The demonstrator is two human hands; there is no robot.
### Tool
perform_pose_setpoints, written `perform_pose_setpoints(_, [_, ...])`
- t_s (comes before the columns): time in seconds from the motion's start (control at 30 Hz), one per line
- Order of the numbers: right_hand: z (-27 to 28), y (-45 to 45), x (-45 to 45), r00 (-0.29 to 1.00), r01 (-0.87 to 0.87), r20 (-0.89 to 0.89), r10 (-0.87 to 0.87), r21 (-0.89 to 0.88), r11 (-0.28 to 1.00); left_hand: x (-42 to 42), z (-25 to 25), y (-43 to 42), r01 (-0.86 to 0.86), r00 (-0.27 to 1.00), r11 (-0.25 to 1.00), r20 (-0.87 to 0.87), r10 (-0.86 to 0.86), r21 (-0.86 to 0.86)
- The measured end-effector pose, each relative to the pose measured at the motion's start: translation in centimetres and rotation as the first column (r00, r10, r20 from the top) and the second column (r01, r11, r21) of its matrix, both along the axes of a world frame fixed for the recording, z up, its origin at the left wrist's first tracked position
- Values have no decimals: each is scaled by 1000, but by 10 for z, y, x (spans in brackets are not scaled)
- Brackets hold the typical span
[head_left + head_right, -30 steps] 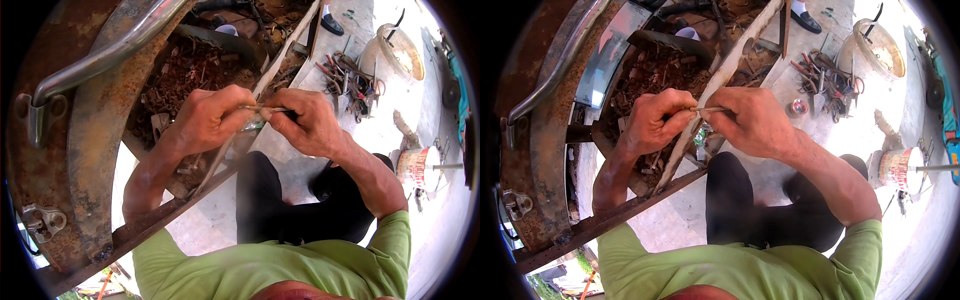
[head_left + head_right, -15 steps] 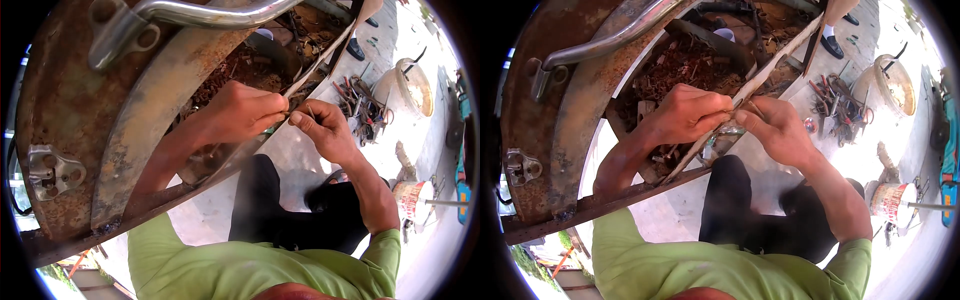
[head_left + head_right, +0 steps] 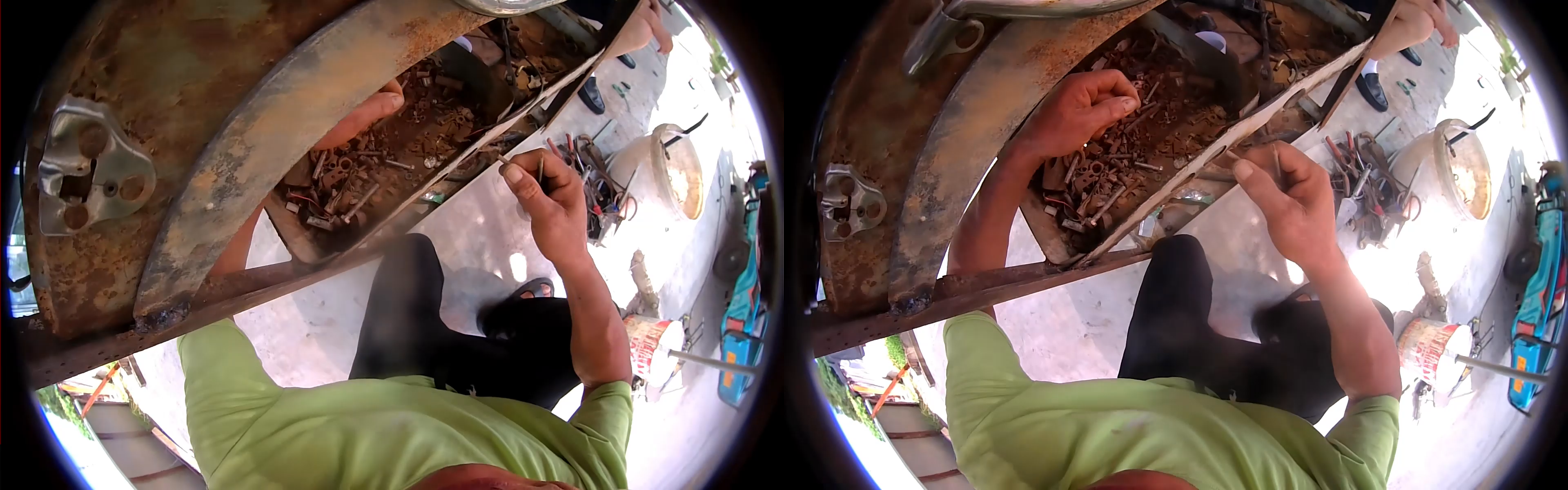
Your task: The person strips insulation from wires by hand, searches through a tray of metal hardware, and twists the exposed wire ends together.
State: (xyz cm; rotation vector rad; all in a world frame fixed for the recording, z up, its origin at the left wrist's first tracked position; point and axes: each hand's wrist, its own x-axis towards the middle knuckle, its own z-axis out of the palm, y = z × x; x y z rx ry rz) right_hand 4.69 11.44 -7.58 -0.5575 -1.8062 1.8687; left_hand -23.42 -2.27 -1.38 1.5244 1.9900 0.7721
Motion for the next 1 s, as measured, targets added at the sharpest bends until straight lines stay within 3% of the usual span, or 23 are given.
perform_pose_setpoints(0.07, [1,1,0,997,-81,-18,80,-361,929,-14,-4,-12,-53,993,998,-111,49,-31])
perform_pose_setpoints(0.2, [-5,0,0,985,-175,-118,129,-615,769,-15,9,-23,-187,929,967,-350,116,-176])
perform_pose_setpoints(0.27, [-6,-4,0,988,-157,-104,118,-671,724,9,17,-19,-204,894,973,-425,141,-105])
perform_pose_setpoints(0.33, [-4,-6,1,989,-147,-83,123,-643,751,13,6,-12,-194,900,979,-407,156,-54])
perform_pose_setpoints(0.43, [-5,-8,0,988,-147,-53,145,-619,771,-3,-36,8,80,927,986,-375,-18,149])
perform_pose_setpoints(0.5, [-5,-9,0,986,-147,-32,161,-603,784,13,-24,29,63,896,994,-432,-98,-94])
perform_pose_setpoints(0.53, [-5,-10,0,986,-146,-21,166,-592,793,15,-27,36,72,882,988,-455,-127,-136])
perform_pose_setpoints(0.63, [-4,-11,-1,986,-140,-5,164,-543,828,9,-46,42,74,794,994,-599,-106,-77])
perform_pose_setpoints(0.8, [-3,-5,1,987,-135,15,161,-470,872,2,-37,43,-93,717,972,-692,-84,-214])
perform_pose_setpoints(0.9, [-3,-3,1,987,-134,22,161,-448,884,-37,-57,36,-115,645,985,-764,-25,-130])
perform_pose_setpoints(1.0, [0,-4,1,986,-99,79,146,-425,900,-35,-43,25,-239,620,971,-772,136,-21])
